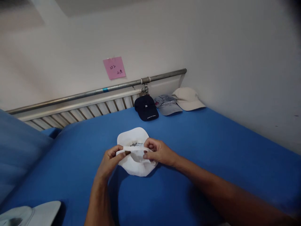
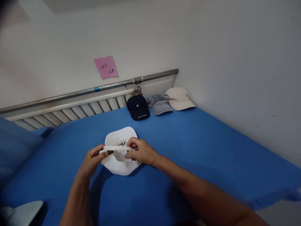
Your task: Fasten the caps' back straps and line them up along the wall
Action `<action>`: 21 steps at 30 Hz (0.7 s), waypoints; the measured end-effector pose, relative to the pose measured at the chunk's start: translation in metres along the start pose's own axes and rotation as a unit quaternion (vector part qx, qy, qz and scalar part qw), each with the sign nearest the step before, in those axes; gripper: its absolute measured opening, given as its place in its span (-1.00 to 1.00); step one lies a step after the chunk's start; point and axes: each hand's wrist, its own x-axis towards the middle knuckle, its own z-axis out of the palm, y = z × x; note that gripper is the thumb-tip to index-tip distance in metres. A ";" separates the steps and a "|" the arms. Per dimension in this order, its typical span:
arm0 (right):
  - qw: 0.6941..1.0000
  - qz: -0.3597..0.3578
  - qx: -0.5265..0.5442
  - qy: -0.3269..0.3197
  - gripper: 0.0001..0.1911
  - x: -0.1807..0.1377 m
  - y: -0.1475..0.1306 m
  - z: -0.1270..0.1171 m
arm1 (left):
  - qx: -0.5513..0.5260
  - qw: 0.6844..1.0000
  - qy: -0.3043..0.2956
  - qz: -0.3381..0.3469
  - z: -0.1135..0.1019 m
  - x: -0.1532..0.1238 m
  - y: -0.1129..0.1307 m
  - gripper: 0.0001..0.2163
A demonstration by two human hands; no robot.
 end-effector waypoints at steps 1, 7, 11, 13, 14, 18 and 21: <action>0.998 0.027 0.047 -0.008 -0.77 0.002 0.001 0.000 | -0.005 1.000 -0.005 -0.007 0.001 -0.001 0.000 -0.83; 0.980 0.079 0.172 -0.056 -0.77 0.005 0.002 -0.002 | -0.044 0.999 -0.028 -0.014 0.002 -0.003 -0.002 -0.79; 0.981 0.078 0.173 -0.042 -0.74 0.004 0.001 0.000 | -0.060 0.997 -0.042 -0.029 0.001 -0.001 -0.007 -0.79; 0.985 0.068 0.153 -0.032 -0.68 0.004 0.001 0.001 | -0.061 0.996 -0.053 -0.031 0.002 -0.001 -0.010 -0.79; 0.988 0.063 0.139 -0.028 -0.66 0.005 0.001 0.001 | -0.061 0.996 -0.059 -0.031 0.002 -0.001 -0.010 -0.79; 0.993 0.047 0.111 -0.002 -0.64 0.006 0.002 0.002 | -0.061 0.995 -0.064 -0.041 0.003 0.000 -0.012 -0.78; 0.994 0.039 0.097 0.027 -0.65 0.007 0.002 0.002 | -0.077 0.994 -0.052 -0.051 0.004 0.001 -0.011 -0.76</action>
